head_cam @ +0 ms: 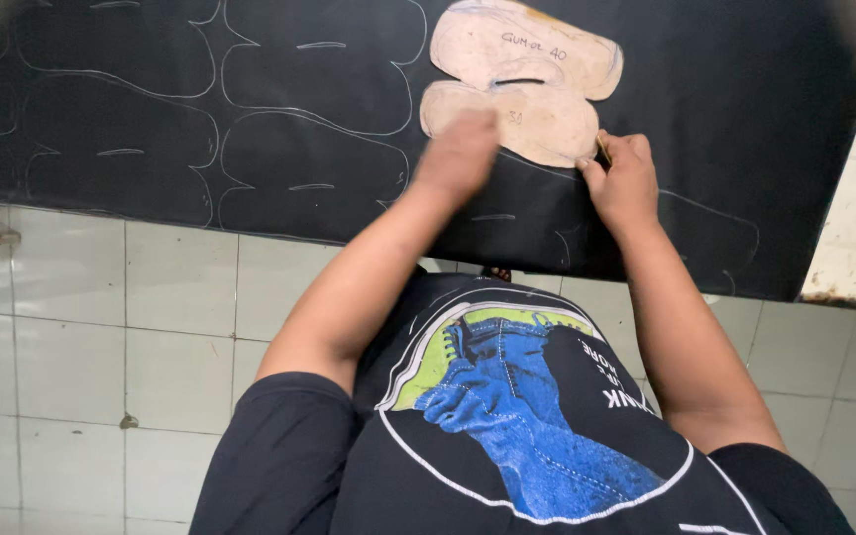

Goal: The person places a shoe sole template on a large black sheet and uses a pencil to trace its outline repeatedly across the surface. They reposition the template multiple times to create several marked shapes on the material.

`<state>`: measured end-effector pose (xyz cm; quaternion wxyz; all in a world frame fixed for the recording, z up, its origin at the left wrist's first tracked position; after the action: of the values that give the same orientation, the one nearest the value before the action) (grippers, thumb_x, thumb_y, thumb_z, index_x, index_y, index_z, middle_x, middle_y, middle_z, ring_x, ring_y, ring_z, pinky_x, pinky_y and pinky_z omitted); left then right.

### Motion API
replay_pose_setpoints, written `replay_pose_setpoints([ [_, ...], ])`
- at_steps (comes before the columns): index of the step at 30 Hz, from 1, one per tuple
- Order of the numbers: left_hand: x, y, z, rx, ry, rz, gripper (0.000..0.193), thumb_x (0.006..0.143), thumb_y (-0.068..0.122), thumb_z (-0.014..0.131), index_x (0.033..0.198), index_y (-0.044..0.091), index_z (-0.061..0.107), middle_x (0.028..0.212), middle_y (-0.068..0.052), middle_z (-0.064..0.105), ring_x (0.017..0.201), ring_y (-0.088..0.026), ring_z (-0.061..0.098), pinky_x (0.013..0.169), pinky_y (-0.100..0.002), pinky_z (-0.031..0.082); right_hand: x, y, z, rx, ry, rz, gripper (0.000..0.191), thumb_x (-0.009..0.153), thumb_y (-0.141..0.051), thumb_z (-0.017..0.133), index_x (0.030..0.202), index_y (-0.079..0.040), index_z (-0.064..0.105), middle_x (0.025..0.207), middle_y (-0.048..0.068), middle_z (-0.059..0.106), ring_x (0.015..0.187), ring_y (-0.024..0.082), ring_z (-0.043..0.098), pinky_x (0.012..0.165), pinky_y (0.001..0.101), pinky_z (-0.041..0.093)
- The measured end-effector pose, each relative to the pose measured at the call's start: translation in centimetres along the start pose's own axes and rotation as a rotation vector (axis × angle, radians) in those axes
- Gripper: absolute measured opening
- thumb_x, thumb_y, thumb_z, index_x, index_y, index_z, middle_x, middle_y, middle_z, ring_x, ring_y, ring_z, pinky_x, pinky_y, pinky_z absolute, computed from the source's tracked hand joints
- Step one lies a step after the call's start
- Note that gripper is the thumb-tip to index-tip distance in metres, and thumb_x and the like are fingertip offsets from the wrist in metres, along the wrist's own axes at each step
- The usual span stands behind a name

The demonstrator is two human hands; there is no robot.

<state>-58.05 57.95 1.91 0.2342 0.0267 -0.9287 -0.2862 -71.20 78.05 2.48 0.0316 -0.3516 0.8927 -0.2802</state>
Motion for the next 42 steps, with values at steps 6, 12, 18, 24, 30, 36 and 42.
replay_pose_setpoints([
  [6,0.8,3.9,8.3,0.673,-0.242,-0.067,0.044,0.092,0.011,0.054,0.12,-0.021,0.063,0.127,-0.035,0.056,0.101,-0.047,0.057,0.086,-0.053,0.052,4.3,-7.9,-2.1,0.134,0.052,-0.242,0.011,0.103,-0.017,0.076,0.104,-0.006,0.074,0.104,0.014,0.062,0.099,0.032,0.064,0.086,0.0398,0.052],
  [12,-0.1,5.6,12.4,0.726,-0.485,-0.063,0.049,0.094,0.02,0.053,0.132,-0.009,0.059,0.138,-0.03,0.054,0.126,-0.054,0.05,0.104,-0.068,0.04,6.7,-15.6,0.2,0.253,-0.296,-0.383,0.015,0.103,-0.016,0.067,0.108,-0.003,0.074,0.099,0.013,0.07,0.094,0.031,0.067,0.083,0.0405,0.053],
  [18,-0.8,5.4,15.5,0.583,-0.672,-0.021,0.047,0.096,0.022,0.051,0.138,0.002,0.06,0.147,-0.021,0.052,0.137,-0.045,0.045,0.108,-0.069,0.029,6.1,-16.8,1.8,0.118,-0.451,-0.517,0.011,0.096,-0.016,0.069,0.098,-0.006,0.075,0.09,0.014,0.073,0.085,0.035,0.068,0.08,0.0441,0.053],
  [24,-0.6,5.6,15.2,0.466,-0.629,-0.029,0.048,0.098,0.024,0.047,0.141,0.006,0.056,0.148,-0.02,0.052,0.137,-0.043,0.045,0.108,-0.067,0.03,5.7,-16.7,2.3,0.091,-0.4,-0.625,0.011,0.096,-0.016,0.07,0.095,-0.006,0.074,0.089,0.013,0.074,0.084,0.037,0.067,0.079,0.0479,0.051],
  [30,-0.2,4.7,14.1,0.149,-0.613,-0.191,0.048,0.101,0.026,0.045,0.145,0.008,0.054,0.151,-0.017,0.051,0.139,-0.032,0.047,0.116,-0.052,0.033,6.7,-19.2,5.3,0.188,-0.419,-0.683,0.01,0.097,-0.014,0.07,0.098,-0.005,0.073,0.089,0.013,0.072,0.085,0.036,0.067,0.077,0.0461,0.052],
  [36,0.2,5.2,13.7,0.227,-0.573,-0.132,0.047,0.099,0.019,0.045,0.143,0.0,0.049,0.149,-0.022,0.049,0.136,-0.037,0.047,0.115,-0.051,0.036,9.1,-19.2,5.0,0.216,-0.287,-0.622,0.01,0.1,-0.014,0.071,0.1,-0.005,0.074,0.087,0.014,0.072,0.082,0.035,0.069,0.076,0.0443,0.054],
  [42,0.1,4.7,11.8,0.073,-0.23,-0.278,0.051,0.088,0.011,0.049,0.135,-0.009,0.042,0.131,-0.028,0.052,0.12,-0.044,0.052,0.102,-0.049,0.046,11.0,-15.7,3.0,0.032,-0.294,-0.489,0.012,0.1,-0.017,0.071,0.099,-0.005,0.075,0.083,0.014,0.071,0.079,0.035,0.069,0.073,0.0442,0.053],
])
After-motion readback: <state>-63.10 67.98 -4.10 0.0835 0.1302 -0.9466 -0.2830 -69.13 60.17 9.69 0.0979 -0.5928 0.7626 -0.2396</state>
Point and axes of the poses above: each hand's wrist, its own x-axis towards the middle knuckle, its own z-axis out of the palm, y = z × x, the point moved 8 cm from there along x, towards the middle knuckle
